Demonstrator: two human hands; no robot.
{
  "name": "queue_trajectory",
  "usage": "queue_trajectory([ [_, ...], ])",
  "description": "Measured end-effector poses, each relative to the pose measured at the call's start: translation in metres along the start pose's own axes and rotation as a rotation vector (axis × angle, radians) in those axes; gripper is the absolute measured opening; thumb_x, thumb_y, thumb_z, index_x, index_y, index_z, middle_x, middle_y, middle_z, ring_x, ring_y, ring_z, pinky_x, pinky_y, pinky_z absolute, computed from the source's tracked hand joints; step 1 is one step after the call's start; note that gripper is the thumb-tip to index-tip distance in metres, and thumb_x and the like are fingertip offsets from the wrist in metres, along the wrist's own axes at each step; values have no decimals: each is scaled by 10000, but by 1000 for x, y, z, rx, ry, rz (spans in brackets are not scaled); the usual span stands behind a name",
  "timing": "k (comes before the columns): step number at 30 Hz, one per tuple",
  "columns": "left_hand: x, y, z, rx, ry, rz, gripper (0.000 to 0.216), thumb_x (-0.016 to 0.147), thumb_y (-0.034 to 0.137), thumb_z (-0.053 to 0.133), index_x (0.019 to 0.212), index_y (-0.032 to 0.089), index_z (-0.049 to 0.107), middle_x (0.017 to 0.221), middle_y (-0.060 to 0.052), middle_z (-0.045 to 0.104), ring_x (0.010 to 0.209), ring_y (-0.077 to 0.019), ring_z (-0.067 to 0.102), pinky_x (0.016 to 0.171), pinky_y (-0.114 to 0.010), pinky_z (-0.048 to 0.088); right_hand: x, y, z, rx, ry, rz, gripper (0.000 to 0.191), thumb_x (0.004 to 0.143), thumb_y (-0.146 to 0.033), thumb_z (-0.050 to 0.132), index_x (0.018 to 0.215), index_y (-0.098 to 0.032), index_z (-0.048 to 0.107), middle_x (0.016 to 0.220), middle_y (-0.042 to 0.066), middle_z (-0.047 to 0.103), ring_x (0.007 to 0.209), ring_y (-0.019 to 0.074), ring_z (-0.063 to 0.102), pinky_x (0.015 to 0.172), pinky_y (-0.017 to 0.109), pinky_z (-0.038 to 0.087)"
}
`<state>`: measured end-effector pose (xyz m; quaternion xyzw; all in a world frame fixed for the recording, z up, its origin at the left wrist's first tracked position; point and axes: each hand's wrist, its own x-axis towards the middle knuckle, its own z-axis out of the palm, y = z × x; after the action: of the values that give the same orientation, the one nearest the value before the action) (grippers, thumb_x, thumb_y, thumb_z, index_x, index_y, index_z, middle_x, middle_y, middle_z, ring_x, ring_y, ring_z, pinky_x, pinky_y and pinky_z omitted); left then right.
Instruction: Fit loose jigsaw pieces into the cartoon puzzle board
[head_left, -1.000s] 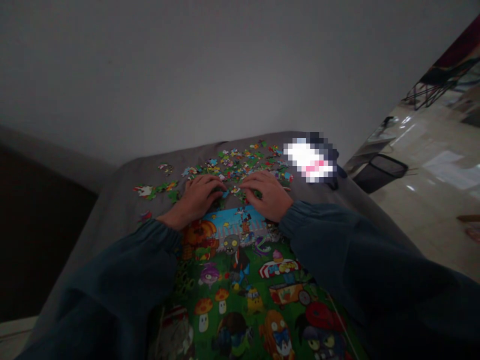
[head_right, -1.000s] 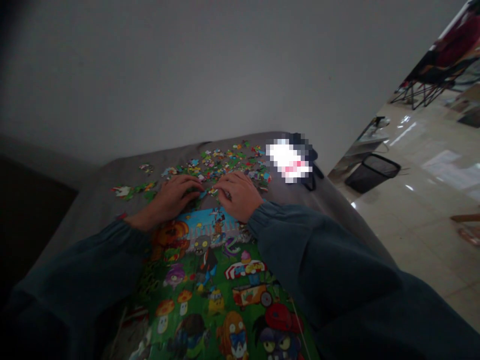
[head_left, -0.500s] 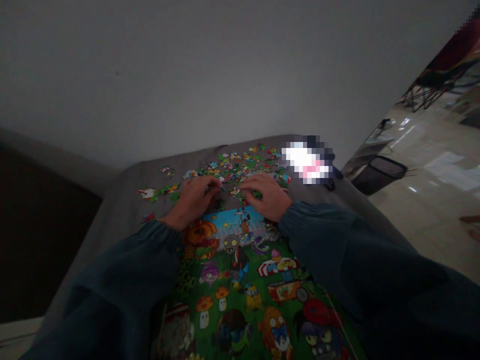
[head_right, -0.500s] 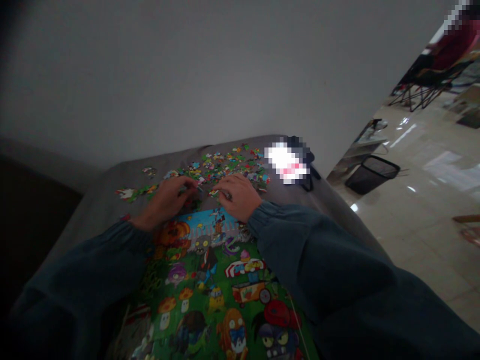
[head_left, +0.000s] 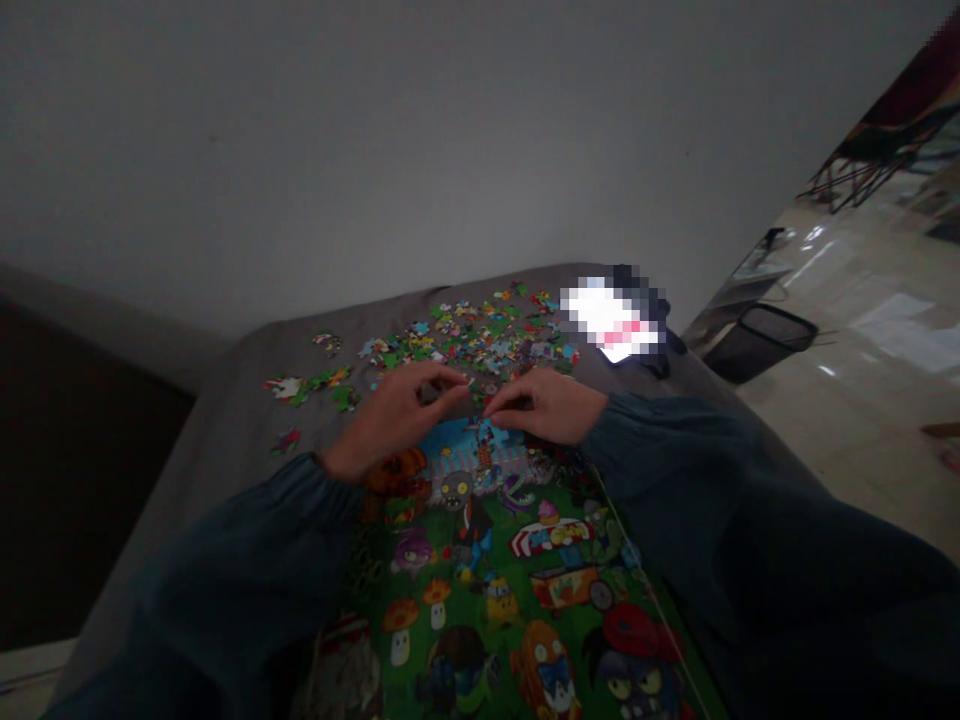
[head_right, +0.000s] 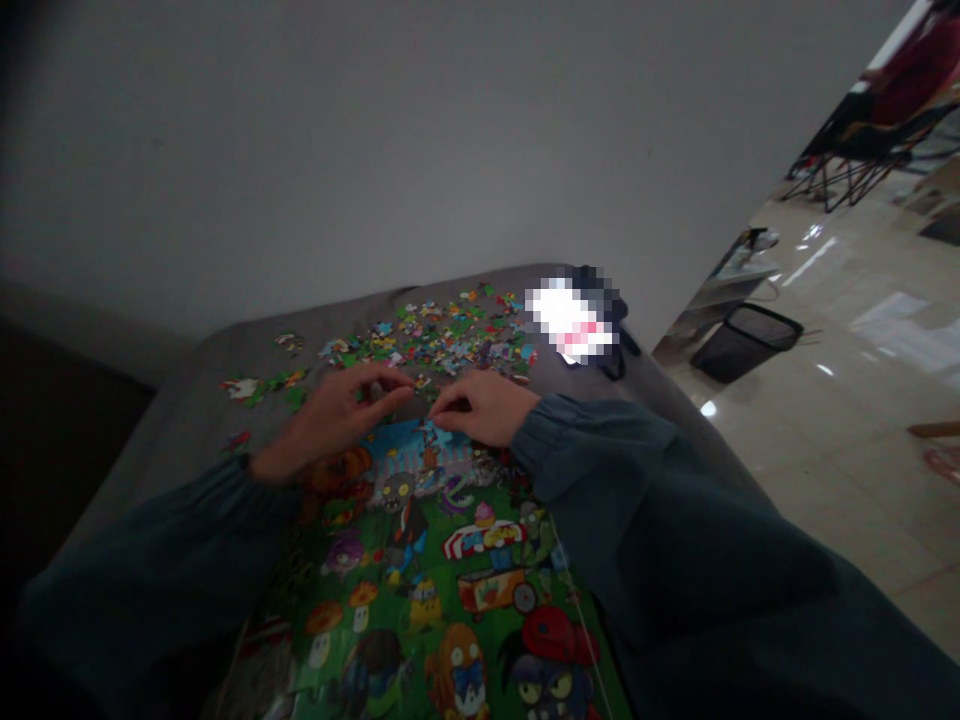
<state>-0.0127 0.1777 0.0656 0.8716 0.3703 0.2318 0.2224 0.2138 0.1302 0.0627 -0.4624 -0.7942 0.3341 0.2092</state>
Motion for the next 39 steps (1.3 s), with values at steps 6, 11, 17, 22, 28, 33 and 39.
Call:
queue_trajectory([
  [6,-1,-17,13,246,-113,127,367,848,532,682,1095,260,694,1058,-45,639,1069,-239,558,1018,-450,360,0,-6,14,-117,53,94,62,840,-187,677,833,-166,735,735,19,727,655,131,645,597,238,445],
  [11,-1,-19,14,260,-147,84,357,850,529,683,1093,268,696,1048,-44,631,1059,-236,546,995,-437,357,2,-8,16,-217,63,149,48,833,-216,721,820,-182,690,688,-3,683,638,134,611,580,245,389],
  [17,-1,-22,16,254,-144,63,369,834,541,695,1071,258,708,1059,-54,637,1070,-252,543,986,-433,354,6,-2,24,-316,128,93,159,818,-296,766,809,-188,648,779,3,638,771,159,566,664,261,374],
  [22,-2,-24,17,250,-154,69,351,850,511,689,1097,261,697,1097,-58,635,1087,-256,526,984,-438,352,9,4,32,-435,228,25,304,766,-431,796,796,-177,630,888,51,624,935,221,531,817,322,401],
  [28,-4,-28,18,305,-71,84,370,919,533,577,1127,243,677,1121,-77,640,1101,-266,508,982,-434,368,13,6,31,-450,372,1,301,927,-469,593,822,-189,626,886,57,625,908,224,521,849,357,401],
  [33,-6,-29,22,398,-55,65,421,1027,289,377,1439,301,459,1417,-23,557,1257,-281,419,1021,-487,316,11,2,4,-382,585,-17,192,952,-212,498,796,-177,604,819,47,637,819,188,548,852,345,395],
  [39,-5,-38,24,404,-70,121,318,1016,345,437,1266,324,633,1349,24,622,1273,-286,420,1042,-489,289,5,15,-28,-382,563,46,170,890,-177,523,768,-173,641,800,55,663,779,192,567,769,342,420],
])
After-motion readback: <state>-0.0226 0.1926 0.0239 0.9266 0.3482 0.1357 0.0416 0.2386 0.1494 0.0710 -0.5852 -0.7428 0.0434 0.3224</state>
